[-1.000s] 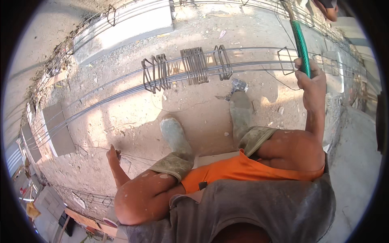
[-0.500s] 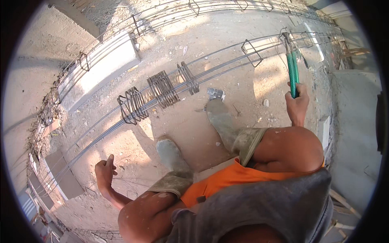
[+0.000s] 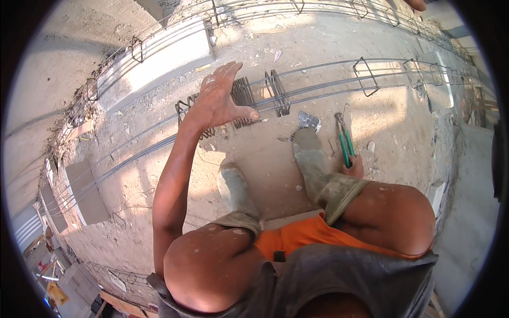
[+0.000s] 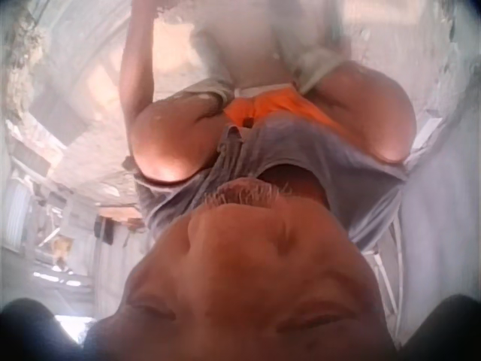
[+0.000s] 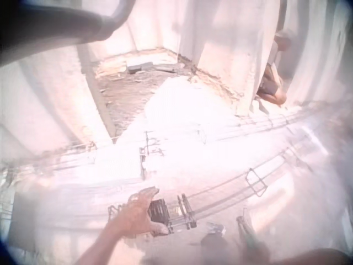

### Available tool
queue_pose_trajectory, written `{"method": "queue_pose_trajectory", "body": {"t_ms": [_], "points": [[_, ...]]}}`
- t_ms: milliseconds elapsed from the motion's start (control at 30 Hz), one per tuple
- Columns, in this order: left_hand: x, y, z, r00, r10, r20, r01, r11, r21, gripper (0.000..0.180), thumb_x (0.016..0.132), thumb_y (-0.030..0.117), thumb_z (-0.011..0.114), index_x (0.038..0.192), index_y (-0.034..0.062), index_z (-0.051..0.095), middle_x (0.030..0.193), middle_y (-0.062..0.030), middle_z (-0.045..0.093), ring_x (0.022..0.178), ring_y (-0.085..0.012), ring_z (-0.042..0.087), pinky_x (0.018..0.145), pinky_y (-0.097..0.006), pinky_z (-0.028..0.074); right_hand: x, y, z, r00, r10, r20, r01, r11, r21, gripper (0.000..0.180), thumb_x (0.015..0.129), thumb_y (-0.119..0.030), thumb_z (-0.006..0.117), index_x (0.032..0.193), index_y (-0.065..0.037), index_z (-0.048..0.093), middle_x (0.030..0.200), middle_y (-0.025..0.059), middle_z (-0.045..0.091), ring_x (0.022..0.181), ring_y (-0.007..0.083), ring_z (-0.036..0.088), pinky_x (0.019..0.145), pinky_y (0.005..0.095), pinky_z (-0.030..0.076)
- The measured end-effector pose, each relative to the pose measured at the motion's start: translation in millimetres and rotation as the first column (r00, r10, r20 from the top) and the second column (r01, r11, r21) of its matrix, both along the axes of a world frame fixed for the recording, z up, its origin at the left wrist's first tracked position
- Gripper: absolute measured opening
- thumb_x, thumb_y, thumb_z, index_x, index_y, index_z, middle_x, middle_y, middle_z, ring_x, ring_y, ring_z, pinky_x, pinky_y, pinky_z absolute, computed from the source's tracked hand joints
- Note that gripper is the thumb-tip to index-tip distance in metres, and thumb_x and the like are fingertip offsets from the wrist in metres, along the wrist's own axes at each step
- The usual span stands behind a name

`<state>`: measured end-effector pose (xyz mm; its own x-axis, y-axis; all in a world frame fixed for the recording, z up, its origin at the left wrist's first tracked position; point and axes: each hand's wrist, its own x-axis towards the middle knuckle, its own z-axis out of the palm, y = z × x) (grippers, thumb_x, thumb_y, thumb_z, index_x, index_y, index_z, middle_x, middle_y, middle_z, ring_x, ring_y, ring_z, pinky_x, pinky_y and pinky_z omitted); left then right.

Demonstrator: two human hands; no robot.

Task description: The person uses pliers and wire to tie and secure metal rebar frames together at a construction site.

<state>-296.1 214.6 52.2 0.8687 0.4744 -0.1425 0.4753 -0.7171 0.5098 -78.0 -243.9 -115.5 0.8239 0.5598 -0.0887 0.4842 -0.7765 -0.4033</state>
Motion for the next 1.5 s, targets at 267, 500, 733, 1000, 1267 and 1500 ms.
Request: {"method": "queue_pose_trajectory", "body": {"t_ms": [267,500,733,1000,1267,1500], "points": [[30.2,-29.1,-33.6,0.958,-0.138,-0.250,0.156,0.986,0.053,0.127,0.061,0.083,0.067,0.155,0.0082,0.024,0.159,-0.0186,0.026,0.148,-0.0378,0.021,0.121,-0.056,0.013,-5.6,19.3,20.3,0.993,0.013,-0.121,-0.029,0.990,-0.136,0.033,0.073,-0.011,0.071,0.105,-0.004,0.068,0.110,0.0153,0.058,0.095,0.0368,0.062,0.082,0.0432,0.050],[-14.2,-12.0,-25.5,0.986,0.162,0.048,-0.167,0.973,0.157,0.095,0.085,0.075,0.049,0.151,0.0082,0.034,0.156,-0.0190,0.032,0.147,-0.0365,0.026,0.120,-0.056,0.015,0.9,-1.0,1.2,0.977,0.200,-0.072,-0.208,0.971,-0.118,0.037,0.075,-0.018,0.077,0.105,0.000,0.067,0.117,0.0222,0.056,0.108,0.0408,0.055,0.089,0.0469,0.048],[-83.6,29.7,-19.4,0.870,0.451,-0.200,-0.452,0.891,0.041,0.079,0.096,0.067,0.039,0.145,0.0051,0.044,0.149,-0.0209,0.043,0.143,-0.0380,0.032,0.118,-0.058,0.017,16.9,49.7,56.6,0.931,0.365,-0.010,-0.365,0.931,0.002,0.027,0.080,-0.010,0.073,0.104,-0.001,0.064,0.121,0.0216,0.055,0.112,0.0402,0.055,0.095,0.0456,0.046],[-104.6,16.2,-41.8,0.859,0.482,-0.175,-0.471,0.876,0.102,0.056,0.103,0.043,0.037,0.144,0.0064,0.042,0.153,-0.0176,0.038,0.142,-0.0356,0.036,0.117,-0.058,0.019,55.6,236.4,245.6,0.480,0.874,-0.070,-0.874,0.470,-0.123,0.028,0.085,-0.012,0.070,0.110,-0.004,0.060,0.125,0.0144,0.054,0.114,0.0354,0.056,0.096,0.0436,0.047],[-181.6,26.4,-44.0,0.805,0.577,-0.135,-0.539,0.808,0.239,0.041,0.103,0.026,0.037,0.141,0.0121,0.045,0.151,-0.0086,0.044,0.139,-0.0267,0.042,0.115,-0.061,0.021,48.3,342.3,238.0,0.297,0.941,-0.161,-0.948,0.271,-0.165,0.038,0.092,-0.021,0.063,0.124,-0.004,0.053,0.127,0.0172,0.052,0.118,0.0387,0.053,0.100,0.0463,0.045],[-310.4,78.8,-24.6,0.610,0.731,-0.306,-0.596,0.678,0.431,0.038,0.102,0.025,0.038,0.137,0.0164,0.051,0.149,-0.0081,0.046,0.137,-0.0280,0.044,0.111,-0.066,0.023,57.4,338.2,187.8,0.378,0.889,-0.259,-0.923,0.338,-0.185,0.066,0.089,-0.031,0.067,0.145,-0.011,0.039,0.147,0.0219,0.039,0.134,0.0426,0.040,0.112,0.0486,0.034]]}}
